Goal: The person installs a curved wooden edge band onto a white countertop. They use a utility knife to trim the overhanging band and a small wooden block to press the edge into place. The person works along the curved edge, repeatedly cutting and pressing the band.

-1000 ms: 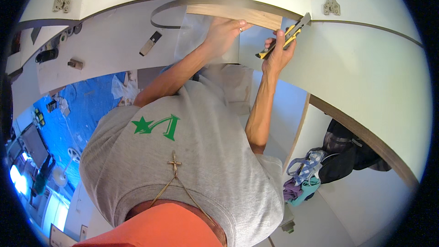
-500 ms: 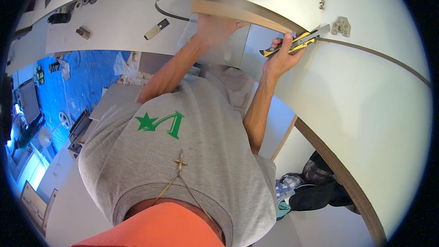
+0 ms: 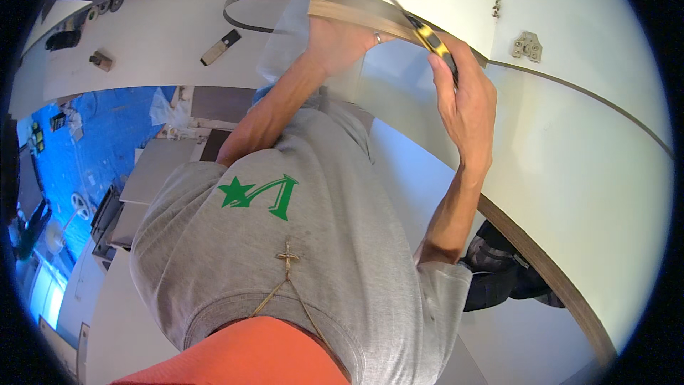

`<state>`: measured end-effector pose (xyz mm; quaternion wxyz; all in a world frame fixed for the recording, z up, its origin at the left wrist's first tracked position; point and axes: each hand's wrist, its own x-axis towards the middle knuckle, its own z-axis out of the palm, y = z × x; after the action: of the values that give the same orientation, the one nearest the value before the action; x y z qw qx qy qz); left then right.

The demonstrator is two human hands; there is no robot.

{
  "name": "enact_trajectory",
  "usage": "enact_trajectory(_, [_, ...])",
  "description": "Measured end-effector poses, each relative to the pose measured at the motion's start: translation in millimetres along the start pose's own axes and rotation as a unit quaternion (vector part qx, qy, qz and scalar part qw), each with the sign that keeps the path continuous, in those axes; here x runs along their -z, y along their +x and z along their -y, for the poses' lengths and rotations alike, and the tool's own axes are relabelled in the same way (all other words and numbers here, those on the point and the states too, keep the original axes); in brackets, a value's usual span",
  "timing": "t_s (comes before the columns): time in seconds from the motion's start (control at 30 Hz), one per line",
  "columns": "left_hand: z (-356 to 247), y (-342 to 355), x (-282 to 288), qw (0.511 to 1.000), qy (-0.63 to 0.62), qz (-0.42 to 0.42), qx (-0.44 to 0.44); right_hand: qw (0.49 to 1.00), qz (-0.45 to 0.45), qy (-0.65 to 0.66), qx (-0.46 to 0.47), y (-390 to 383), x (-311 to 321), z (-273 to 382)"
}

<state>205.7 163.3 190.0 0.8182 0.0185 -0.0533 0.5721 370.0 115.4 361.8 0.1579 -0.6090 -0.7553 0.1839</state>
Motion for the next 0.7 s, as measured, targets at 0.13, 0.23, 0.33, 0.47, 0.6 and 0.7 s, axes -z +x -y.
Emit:
enact_trajectory(0.13, [-6.1,0.8,1.8,1.000,0.008,-0.011,-0.008,0.983,0.087,-0.154,0.050,27.1,5.3,32.4])
enact_trajectory(0.23, [-8.0,-0.1,6.3,0.992,0.118,-0.026,-0.043,0.962,0.099,-0.247,0.066,37.9,3.6,40.8])
enact_trajectory(0.33, [-8.7,-0.3,8.3,0.973,0.220,-0.030,-0.069,0.958,0.102,-0.257,0.080,39.5,0.8,45.1])
enact_trajectory(0.47, [-8.2,-1.2,4.3,0.999,0.033,-0.032,-0.017,0.943,0.081,-0.287,0.148,47.6,0.3,49.9])
enact_trajectory(0.6, [-5.9,-2.7,-3.2,0.998,0.020,-0.049,-0.035,0.928,0.088,-0.326,0.157,55.4,2.5,56.4])
enact_trajectory(0.7, [-7.7,-2.4,-4.2,0.997,0.001,-0.074,-0.020,0.915,0.098,-0.354,0.166,60.1,2.1,60.1])
